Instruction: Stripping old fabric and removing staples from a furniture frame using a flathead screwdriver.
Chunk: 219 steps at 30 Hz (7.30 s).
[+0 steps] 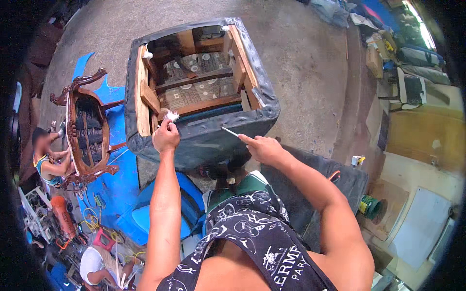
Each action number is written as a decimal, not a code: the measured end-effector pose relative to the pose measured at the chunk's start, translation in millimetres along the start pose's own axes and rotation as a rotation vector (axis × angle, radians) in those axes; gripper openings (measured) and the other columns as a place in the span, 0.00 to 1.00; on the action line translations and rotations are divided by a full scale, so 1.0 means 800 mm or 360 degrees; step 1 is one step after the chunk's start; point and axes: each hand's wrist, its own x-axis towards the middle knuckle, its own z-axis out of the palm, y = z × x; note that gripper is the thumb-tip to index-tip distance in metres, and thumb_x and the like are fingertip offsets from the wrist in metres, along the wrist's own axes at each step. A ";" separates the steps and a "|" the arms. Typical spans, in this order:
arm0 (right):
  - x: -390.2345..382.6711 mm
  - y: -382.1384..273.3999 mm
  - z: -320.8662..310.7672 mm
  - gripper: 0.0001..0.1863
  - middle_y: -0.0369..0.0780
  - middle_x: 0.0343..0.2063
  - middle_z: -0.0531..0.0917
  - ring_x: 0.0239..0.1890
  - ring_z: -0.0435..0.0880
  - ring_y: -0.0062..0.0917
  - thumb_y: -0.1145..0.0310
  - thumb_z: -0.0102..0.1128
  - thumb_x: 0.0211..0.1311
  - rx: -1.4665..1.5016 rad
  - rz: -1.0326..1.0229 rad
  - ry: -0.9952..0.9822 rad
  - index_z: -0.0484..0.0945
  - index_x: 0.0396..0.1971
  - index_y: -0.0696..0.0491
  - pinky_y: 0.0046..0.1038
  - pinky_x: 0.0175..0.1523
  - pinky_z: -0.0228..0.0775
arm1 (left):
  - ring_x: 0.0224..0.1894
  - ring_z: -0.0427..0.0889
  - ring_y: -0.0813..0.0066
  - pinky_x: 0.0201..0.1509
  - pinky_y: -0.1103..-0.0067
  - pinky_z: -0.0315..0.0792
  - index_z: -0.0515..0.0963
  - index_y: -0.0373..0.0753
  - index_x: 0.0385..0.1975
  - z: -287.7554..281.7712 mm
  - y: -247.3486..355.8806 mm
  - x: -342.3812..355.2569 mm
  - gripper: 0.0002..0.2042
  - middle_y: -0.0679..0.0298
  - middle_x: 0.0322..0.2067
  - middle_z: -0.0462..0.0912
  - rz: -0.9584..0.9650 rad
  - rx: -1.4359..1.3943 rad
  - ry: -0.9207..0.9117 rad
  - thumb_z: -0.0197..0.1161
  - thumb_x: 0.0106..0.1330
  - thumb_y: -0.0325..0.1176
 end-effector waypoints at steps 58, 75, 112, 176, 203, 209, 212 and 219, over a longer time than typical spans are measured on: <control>0.056 0.020 -0.077 0.24 0.51 0.26 0.84 0.29 0.85 0.48 0.62 0.51 0.70 -0.0201 -0.0413 -0.0346 0.71 0.65 0.43 0.48 0.37 0.76 | 0.34 0.85 0.55 0.46 0.63 0.75 0.85 0.46 0.37 0.006 -0.005 0.000 0.10 0.56 0.27 0.87 -0.0005 -0.0008 0.0062 0.58 0.62 0.37; 0.059 0.052 -0.039 0.29 0.52 0.31 0.84 0.31 0.85 0.50 0.60 0.56 0.69 -0.0042 -0.0354 -0.0397 0.64 0.70 0.31 0.49 0.38 0.76 | 0.33 0.85 0.57 0.42 0.63 0.74 0.85 0.51 0.39 0.013 -0.011 -0.001 0.10 0.62 0.26 0.86 -0.0009 0.0103 0.0006 0.58 0.63 0.40; 0.014 -0.010 -0.015 0.30 0.53 0.36 0.83 0.38 0.84 0.51 0.64 0.49 0.68 0.0112 -0.0060 -0.0187 0.63 0.70 0.39 0.49 0.46 0.76 | 0.35 0.85 0.53 0.43 0.61 0.75 0.84 0.50 0.38 0.008 -0.007 0.000 0.11 0.58 0.29 0.87 -0.0060 0.0075 0.0000 0.56 0.63 0.41; 0.081 -0.043 -0.061 0.27 0.54 0.28 0.84 0.31 0.85 0.52 0.59 0.50 0.69 -0.0025 -0.0123 -0.0584 0.67 0.68 0.34 0.49 0.40 0.77 | 0.33 0.84 0.56 0.44 0.62 0.74 0.84 0.47 0.39 0.007 -0.015 -0.004 0.10 0.58 0.25 0.86 0.0027 0.0004 0.0015 0.58 0.62 0.37; 0.050 -0.095 -0.017 0.27 0.55 0.35 0.85 0.36 0.86 0.52 0.62 0.54 0.69 0.0325 0.0174 -0.0277 0.68 0.68 0.31 0.47 0.47 0.80 | 0.29 0.82 0.59 0.40 0.64 0.72 0.81 0.47 0.39 0.017 -0.026 -0.006 0.08 0.60 0.24 0.85 0.0161 -0.0040 0.0146 0.59 0.62 0.36; 0.042 -0.043 0.028 0.31 0.56 0.30 0.84 0.34 0.87 0.51 0.61 0.56 0.71 0.0355 0.0125 -0.0263 0.61 0.71 0.30 0.45 0.44 0.78 | 0.30 0.83 0.58 0.41 0.64 0.72 0.83 0.46 0.41 0.017 -0.014 -0.004 0.11 0.59 0.25 0.86 0.0162 -0.0035 0.0172 0.59 0.62 0.36; 0.026 -0.066 0.077 0.31 0.58 0.36 0.84 0.43 0.85 0.54 0.62 0.56 0.71 0.0642 0.0212 -0.0018 0.59 0.72 0.29 0.45 0.50 0.78 | 0.31 0.84 0.58 0.42 0.64 0.72 0.83 0.46 0.41 0.011 -0.016 -0.002 0.10 0.57 0.26 0.86 0.0159 -0.0053 0.0143 0.58 0.63 0.36; 0.045 -0.054 0.013 0.30 0.55 0.33 0.85 0.35 0.85 0.54 0.59 0.55 0.69 0.0198 0.0102 -0.0241 0.62 0.70 0.27 0.49 0.43 0.79 | 0.34 0.85 0.54 0.43 0.61 0.75 0.83 0.46 0.42 0.008 -0.018 -0.003 0.11 0.56 0.27 0.86 0.0153 -0.0217 -0.0038 0.58 0.63 0.37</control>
